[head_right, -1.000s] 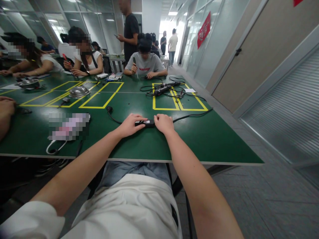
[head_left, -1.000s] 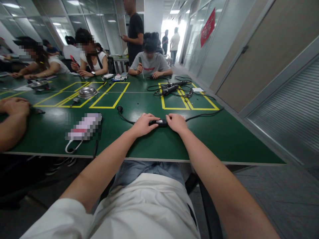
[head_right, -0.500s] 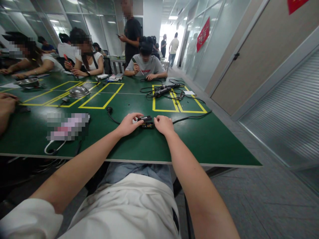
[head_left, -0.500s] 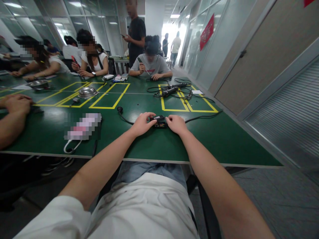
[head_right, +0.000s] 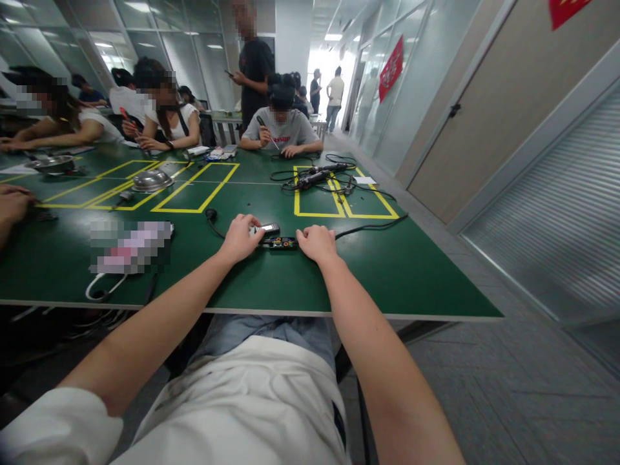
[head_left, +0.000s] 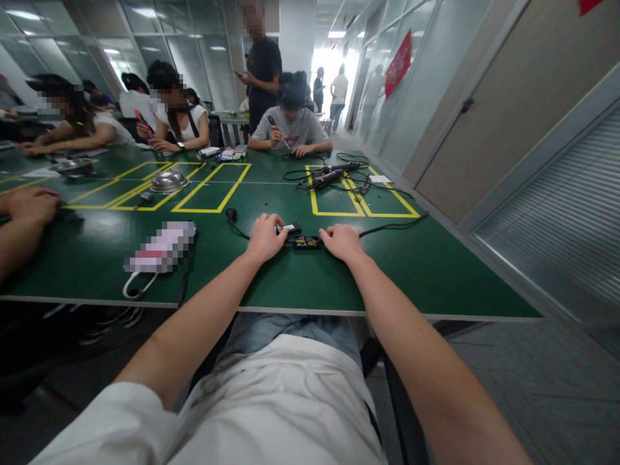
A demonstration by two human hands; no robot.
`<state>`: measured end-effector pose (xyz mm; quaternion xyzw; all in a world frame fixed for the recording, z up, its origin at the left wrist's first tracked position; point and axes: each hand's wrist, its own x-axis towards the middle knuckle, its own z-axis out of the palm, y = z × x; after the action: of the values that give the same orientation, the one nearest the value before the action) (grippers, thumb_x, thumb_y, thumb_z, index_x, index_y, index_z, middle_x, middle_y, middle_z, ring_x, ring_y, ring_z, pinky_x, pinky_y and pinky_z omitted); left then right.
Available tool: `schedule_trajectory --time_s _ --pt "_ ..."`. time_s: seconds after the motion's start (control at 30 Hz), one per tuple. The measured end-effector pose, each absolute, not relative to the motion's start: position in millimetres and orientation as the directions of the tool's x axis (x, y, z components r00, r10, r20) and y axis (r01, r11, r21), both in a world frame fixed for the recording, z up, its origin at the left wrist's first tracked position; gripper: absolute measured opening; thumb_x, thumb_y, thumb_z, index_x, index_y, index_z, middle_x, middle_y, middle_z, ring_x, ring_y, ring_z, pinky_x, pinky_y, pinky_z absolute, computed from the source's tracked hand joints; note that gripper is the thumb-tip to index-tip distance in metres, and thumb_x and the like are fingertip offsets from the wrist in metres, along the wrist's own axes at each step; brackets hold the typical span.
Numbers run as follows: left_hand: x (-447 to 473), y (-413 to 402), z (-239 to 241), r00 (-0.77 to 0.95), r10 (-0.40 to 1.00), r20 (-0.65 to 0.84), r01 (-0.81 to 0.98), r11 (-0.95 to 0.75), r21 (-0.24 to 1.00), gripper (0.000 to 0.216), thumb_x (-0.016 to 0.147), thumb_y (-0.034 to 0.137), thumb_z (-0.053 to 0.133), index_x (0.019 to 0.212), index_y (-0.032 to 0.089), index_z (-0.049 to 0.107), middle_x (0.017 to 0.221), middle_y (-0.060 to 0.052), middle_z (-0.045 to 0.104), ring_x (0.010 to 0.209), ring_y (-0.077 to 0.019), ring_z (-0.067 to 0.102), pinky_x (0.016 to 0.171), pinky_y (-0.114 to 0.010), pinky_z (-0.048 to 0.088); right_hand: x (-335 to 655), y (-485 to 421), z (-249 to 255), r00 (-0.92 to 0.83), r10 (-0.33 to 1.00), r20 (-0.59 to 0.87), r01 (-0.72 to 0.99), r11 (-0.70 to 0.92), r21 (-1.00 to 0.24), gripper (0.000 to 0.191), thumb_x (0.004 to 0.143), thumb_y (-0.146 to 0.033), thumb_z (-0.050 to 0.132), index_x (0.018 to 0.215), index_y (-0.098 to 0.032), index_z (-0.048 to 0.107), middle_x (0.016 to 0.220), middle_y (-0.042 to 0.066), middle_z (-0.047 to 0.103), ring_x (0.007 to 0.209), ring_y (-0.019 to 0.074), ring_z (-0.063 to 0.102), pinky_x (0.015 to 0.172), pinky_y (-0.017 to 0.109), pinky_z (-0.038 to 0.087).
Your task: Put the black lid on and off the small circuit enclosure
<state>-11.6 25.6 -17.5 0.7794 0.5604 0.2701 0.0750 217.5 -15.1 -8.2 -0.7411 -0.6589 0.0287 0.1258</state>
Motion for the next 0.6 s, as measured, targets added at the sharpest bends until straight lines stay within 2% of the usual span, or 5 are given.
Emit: schedule_trajectory --time_s 0.1,0.17,0.27,0.4,0.6 --pt "-11.0 19.9 -14.5 0.267 0.915 0.303 0.855 -0.370 0.363 0.033 0.108 0.044 0.061 0.093 0.023 0.083 0.110 -0.014 0.075 0.113 -0.0347 0.070 0.104 -0.049 0.058 216.7 -15.1 -8.2 0.133 0.984 0.118 0.969 -0.105 -0.222 0.051 0.114 -0.045 0.048 0.095 -0.023 0.090 0.112 0.017 0.089 0.118 0.0339 0.077 0.101 0.043 0.049" --pt "-10.3 16.5 -14.0 0.287 0.915 0.285 0.869 -0.374 0.324 0.042 0.108 0.048 0.058 0.086 0.023 0.084 0.105 -0.016 0.076 0.112 -0.0374 0.070 0.101 -0.051 0.057 215.9 -15.3 -8.4 0.135 0.984 0.119 0.970 -0.107 -0.220 0.052 0.115 -0.046 0.048 0.096 -0.023 0.090 0.111 0.017 0.089 0.117 0.0342 0.077 0.100 0.043 0.049" --pt "-7.9 13.1 -13.9 0.301 0.916 0.265 0.885 -0.372 0.281 0.047 0.109 0.050 0.054 0.086 0.023 0.084 0.102 -0.018 0.079 0.110 -0.0390 0.072 0.099 -0.052 0.056 214.6 -16.3 -8.7 0.137 0.982 0.129 0.971 -0.107 -0.213 0.053 0.115 -0.048 0.047 0.097 -0.022 0.091 0.114 0.019 0.088 0.117 0.0347 0.077 0.099 0.043 0.049" --pt "-4.2 11.9 -10.7 0.303 0.923 0.235 0.895 -0.361 0.263 0.052 0.112 0.051 0.050 0.086 0.021 0.084 0.094 -0.017 0.082 0.101 -0.0366 0.075 0.096 -0.048 0.055 214.2 -17.8 -7.5 0.138 0.979 0.149 0.973 -0.106 -0.204 0.055 0.115 -0.049 0.046 0.096 -0.021 0.090 0.115 0.020 0.087 0.117 0.0349 0.076 0.096 0.042 0.049" --pt "-3.1 11.9 -5.1 0.280 0.931 0.233 0.898 -0.340 0.280 0.051 0.115 0.047 0.045 0.092 0.022 0.083 0.099 -0.016 0.084 0.100 -0.0353 0.077 0.089 -0.044 0.055 215.3 -18.0 -4.4 0.144 0.974 0.174 0.972 -0.107 -0.209 0.054 0.115 -0.047 0.045 0.096 -0.023 0.090 0.117 0.017 0.087 0.117 0.0331 0.075 0.097 0.040 0.049"
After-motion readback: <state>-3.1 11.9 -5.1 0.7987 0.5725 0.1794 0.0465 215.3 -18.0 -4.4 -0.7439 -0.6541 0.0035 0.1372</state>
